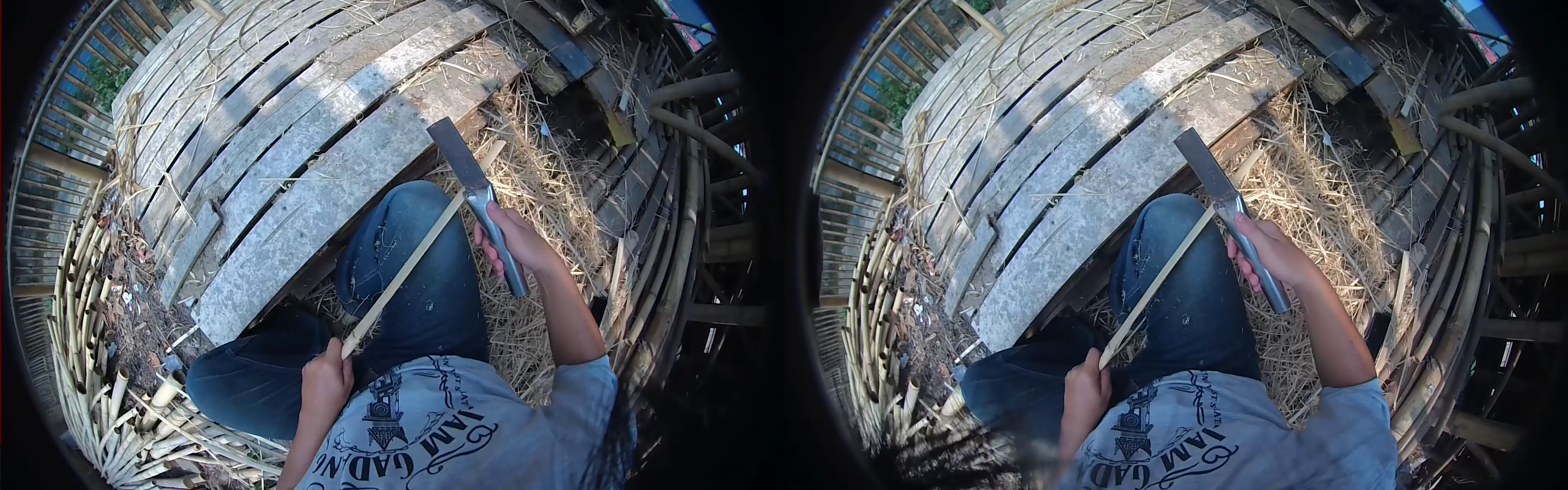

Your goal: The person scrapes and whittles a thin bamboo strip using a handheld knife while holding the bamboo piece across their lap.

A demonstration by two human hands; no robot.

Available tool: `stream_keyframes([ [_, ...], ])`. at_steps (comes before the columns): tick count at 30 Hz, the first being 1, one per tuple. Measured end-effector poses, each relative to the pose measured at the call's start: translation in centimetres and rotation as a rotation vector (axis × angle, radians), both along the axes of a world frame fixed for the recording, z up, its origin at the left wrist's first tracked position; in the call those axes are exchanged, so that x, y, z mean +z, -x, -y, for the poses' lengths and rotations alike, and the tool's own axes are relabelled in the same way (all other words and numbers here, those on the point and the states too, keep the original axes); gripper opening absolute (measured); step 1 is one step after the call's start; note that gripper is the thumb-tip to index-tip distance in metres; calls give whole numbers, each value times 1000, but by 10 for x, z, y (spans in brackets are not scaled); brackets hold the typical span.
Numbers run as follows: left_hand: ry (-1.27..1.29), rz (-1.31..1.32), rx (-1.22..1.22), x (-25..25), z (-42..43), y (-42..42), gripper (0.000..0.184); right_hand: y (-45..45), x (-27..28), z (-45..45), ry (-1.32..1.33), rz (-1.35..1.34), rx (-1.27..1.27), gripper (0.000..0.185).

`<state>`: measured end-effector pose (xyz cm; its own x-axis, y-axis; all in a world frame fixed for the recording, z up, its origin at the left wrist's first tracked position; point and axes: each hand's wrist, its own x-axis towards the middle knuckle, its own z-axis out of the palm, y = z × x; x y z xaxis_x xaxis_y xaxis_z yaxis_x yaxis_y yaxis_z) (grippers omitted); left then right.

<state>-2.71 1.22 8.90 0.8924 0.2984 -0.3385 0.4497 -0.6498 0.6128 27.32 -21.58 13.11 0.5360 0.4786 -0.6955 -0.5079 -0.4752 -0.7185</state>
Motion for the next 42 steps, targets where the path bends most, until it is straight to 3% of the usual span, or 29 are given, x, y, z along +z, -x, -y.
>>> stream_keyframes([
  [2, 5, -12, -5, -1, 0, 1, 14, -7, 3, 3, 0, 53, 48, 51],
  [4, 2, -14, -2, -3, 0, 2, 14, -11, 4, 5, 22, 174, -140, 45],
  [8, 3, -23, 7, -8, 2, 3, 16, 1, -15, 11, 27, 363, -97, 36],
  [9, 7, -27, 8, -9, 2, 5, 16, 10, -5, 6, 57, 270, -107, 34],
  [12, -2, 3, 4, -11, 2, 3, 18, 29, -15, 2, 0, 229, -141, 34],
  [18, 11, -24, -2, -13, 0, 2, 19, 58, -19, -7, 34, 280, 57, 35],
  [20, -9, -1, 6, -13, 2, 4, 18, 48, -19, -3, 45, 425, 51, 36],
  [22, -5, -8, 26, -11, 3, 4, 17, 34, -10, -3, 112, 368, -132, 37],
  [25, 15, -2, 50, -13, 3, 2, 16, 24, -10, 4, 208, 470, -112, 39],
  [30, 36, -20, 37, -17, 1, -2, 15, 64, -26, -2, 127, 433, 48, 36],
  [34, 85, -23, 63, -18, 2, -3, 13, 93, -17, -12, 179, 697, 272, 32],
  [38, 126, -26, 69, -21, 1, 2, 12, 57, -27, 4, 162, 711, 39, 33],
  [39, 128, -30, 74, -22, 1, 2, 12, 45, -18, 4, 169, 604, -55, 35],
  [42, 124, -29, 93, -22, 2, 0, 12, 36, -20, 9, 175, 667, -81, 36],
])
